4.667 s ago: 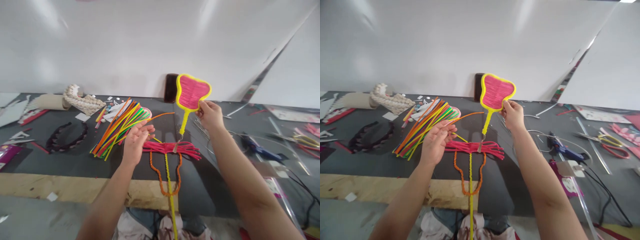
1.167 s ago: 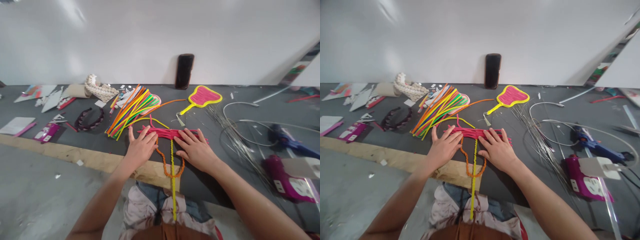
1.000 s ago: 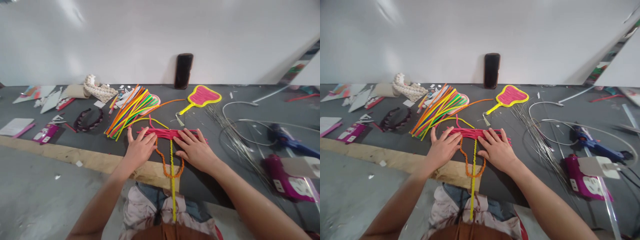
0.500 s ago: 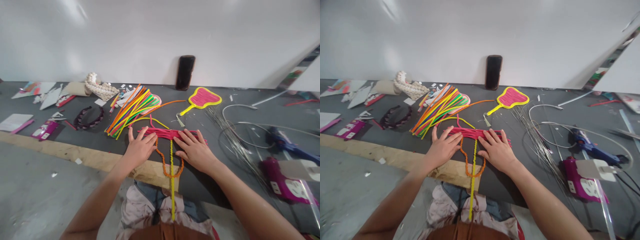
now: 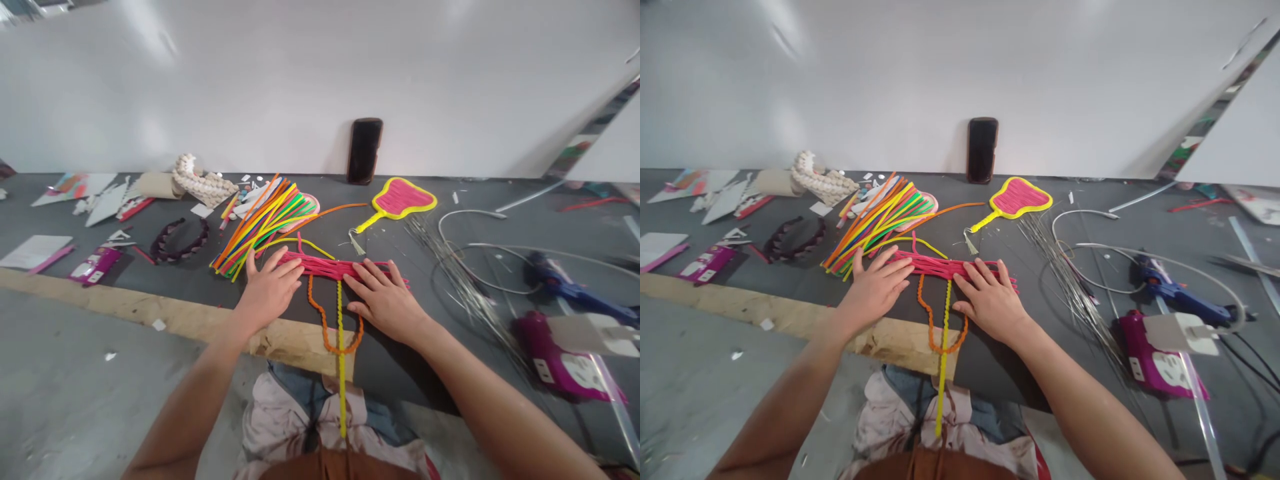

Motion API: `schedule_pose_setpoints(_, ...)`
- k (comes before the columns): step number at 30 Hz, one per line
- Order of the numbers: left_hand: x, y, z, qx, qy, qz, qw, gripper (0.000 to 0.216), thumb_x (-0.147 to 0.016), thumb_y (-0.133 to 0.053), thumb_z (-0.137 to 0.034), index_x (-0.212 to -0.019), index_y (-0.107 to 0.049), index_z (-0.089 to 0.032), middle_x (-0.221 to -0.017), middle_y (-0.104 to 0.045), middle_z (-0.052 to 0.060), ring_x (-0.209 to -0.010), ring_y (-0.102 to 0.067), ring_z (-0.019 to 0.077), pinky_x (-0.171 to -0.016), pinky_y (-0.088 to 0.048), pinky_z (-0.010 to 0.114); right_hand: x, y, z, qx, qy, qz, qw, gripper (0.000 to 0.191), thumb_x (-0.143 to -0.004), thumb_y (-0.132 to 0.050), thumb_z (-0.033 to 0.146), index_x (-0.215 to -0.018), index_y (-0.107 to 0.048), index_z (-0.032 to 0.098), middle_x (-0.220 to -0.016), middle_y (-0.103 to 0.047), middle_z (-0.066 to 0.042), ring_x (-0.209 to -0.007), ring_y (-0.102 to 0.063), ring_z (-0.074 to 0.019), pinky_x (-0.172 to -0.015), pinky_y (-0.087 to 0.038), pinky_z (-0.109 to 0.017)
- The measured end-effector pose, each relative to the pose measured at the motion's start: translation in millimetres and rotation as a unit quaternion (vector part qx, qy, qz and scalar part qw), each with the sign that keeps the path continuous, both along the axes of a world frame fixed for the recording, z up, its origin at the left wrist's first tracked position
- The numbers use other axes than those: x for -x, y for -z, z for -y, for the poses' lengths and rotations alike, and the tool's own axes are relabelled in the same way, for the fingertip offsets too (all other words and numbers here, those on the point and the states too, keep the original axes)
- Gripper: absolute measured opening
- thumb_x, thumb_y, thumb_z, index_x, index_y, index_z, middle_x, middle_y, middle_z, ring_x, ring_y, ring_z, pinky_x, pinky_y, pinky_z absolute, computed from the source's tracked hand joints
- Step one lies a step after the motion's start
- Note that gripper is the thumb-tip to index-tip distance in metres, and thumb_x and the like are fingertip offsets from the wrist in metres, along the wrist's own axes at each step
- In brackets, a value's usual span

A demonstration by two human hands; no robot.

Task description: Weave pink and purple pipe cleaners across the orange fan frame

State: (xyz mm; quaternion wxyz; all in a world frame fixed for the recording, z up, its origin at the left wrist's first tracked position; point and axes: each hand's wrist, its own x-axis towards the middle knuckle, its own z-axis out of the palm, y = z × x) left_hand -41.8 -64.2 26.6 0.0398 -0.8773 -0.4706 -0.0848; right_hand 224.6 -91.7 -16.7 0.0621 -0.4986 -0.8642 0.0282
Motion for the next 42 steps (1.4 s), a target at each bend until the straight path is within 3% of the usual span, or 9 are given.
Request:
schedule_pose_setpoints(4,-11.9,-4.5,1.8,-0.061,-0.031,0.019,0.998,0.034,-0.098,-0.041,-0.020,-0.120,-0.066,-0.024,-0.134,-0.062,0.008,-0.135,-0.047,0.0273,-0.117,-0.007,0.064,-0.4,1.0,-0.7,-0.008,-0.001,-0.007,1.000,0.051,-0.098,-0.042,0.050,-0.141,-0.050,0.025,-0.151,-0.044,-0.010,-0.143,-0.033,-0.0334,-0.114,-0.022,-0.065)
schedule_pose_setpoints(9,-50.7,5.0,6.6,-0.027,0.100,-0.038,0.994,0.039,-0.100,-0.040,-0.031,-0.135,-0.055,-0.022,-0.146,-0.051,0.008,-0.144,-0.034,0.0262,-0.118,0.004,0.065,-1.2,1.5,-0.2,-0.013,0.005,-0.004,1.000,0.051,-0.098,-0.042,0.050,-0.142,-0.050,0.026,-0.152,-0.043,-0.009,-0.142,-0.034,-0.0327,-0.114,-0.023,-0.065)
schedule_pose_setpoints(12,-61.6,12.7,5.1,0.002,0.117,-0.068,0.991,0.050,-0.100,-0.037,-0.045,-0.142,-0.047,-0.019,-0.152,-0.044,0.009,-0.146,-0.028,0.0246,-0.120,0.005,0.061,-1.5,-0.1,0.1,-0.009,0.003,-0.002,1.000,0.051,-0.099,-0.041,0.049,-0.143,-0.048,0.026,-0.152,-0.042,-0.009,-0.143,-0.034,-0.0321,-0.114,-0.022,-0.065)
schedule_pose_setpoints(17,-52.8,23.9,-2.1,0.048,0.094,-0.085,0.991,0.071,-0.095,-0.028,-0.064,-0.150,-0.034,-0.019,-0.155,-0.036,0.013,-0.145,-0.030,0.0288,-0.118,0.002,0.065,1.6,-1.9,1.6,0.004,0.003,-0.002,1.000,0.049,-0.099,-0.041,0.044,-0.143,-0.049,0.024,-0.153,-0.040,-0.010,-0.143,-0.032,-0.0330,-0.113,-0.022,-0.066)
schedule_pose_setpoints(22,-47.8,32.1,-4.4,0.086,0.090,-0.085,0.989,0.077,-0.093,-0.028,-0.069,-0.153,-0.025,-0.021,-0.158,-0.031,0.013,-0.147,-0.026,0.0282,-0.118,0.003,0.063,-10.3,-6.4,-1.5,0.018,-0.001,-0.020,1.000,0.046,-0.101,-0.036,0.040,-0.143,-0.048,0.026,-0.154,-0.040,-0.009,-0.144,-0.032,-0.0300,-0.114,-0.023,-0.065)
schedule_pose_setpoints(28,-51.4,31.4,-4.7,0.100,0.084,-0.066,0.989,0.074,-0.092,-0.032,-0.068,-0.152,-0.028,-0.025,-0.158,-0.031,0.012,-0.147,-0.027,0.0310,-0.114,0.005,0.070,-58.2,-12.2,-16.3,-0.076,0.169,-0.144,0.972,0.045,-0.101,-0.028,0.030,-0.136,-0.053,0.017,-0.144,-0.051,-0.015,-0.140,-0.039,-0.0288,-0.112,-0.030,-0.061)
schedule_pose_setpoints(30,-52.8,29.6,-4.8,0.103,0.082,-0.064,0.989,0.072,-0.092,-0.031,-0.068,-0.151,-0.032,-0.026,-0.158,-0.029,0.013,-0.147,-0.027,0.0318,-0.111,0.008,0.073,-66.8,-13.4,-19.0,-0.093,0.191,-0.185,0.959,0.044,-0.101,-0.030,0.031,-0.134,-0.054,0.017,-0.142,-0.054,-0.016,-0.139,-0.042,-0.0293,-0.111,-0.033,-0.059)
schedule_pose_setpoints(36,-54.6,29.6,-4.0,0.106,0.082,-0.061,0.989,0.067,-0.094,-0.031,-0.066,-0.149,-0.036,-0.028,-0.158,-0.028,0.014,-0.147,-0.026,0.0317,-0.106,0.015,0.075,-65.2,-22.3,-16.1,-0.124,0.185,-0.239,0.945,0.042,-0.100,-0.031,0.030,-0.134,-0.054,0.021,-0.138,-0.057,-0.013,-0.136,-0.045,-0.0255,-0.113,-0.034,-0.053)
schedule_pose_setpoints(42,-55.6,31.6,-2.4,0.124,0.068,-0.070,0.987,0.069,-0.093,-0.032,-0.067,-0.151,-0.033,-0.028,-0.160,-0.022,0.015,-0.148,-0.022,0.0331,-0.106,0.013,0.076,-38.0,-31.9,-7.1,-0.173,0.120,-0.147,0.966,0.041,-0.098,-0.033,0.018,-0.131,-0.056,0.016,-0.142,-0.055,-0.014,-0.141,-0.039,-0.0248,-0.118,-0.024,-0.051)
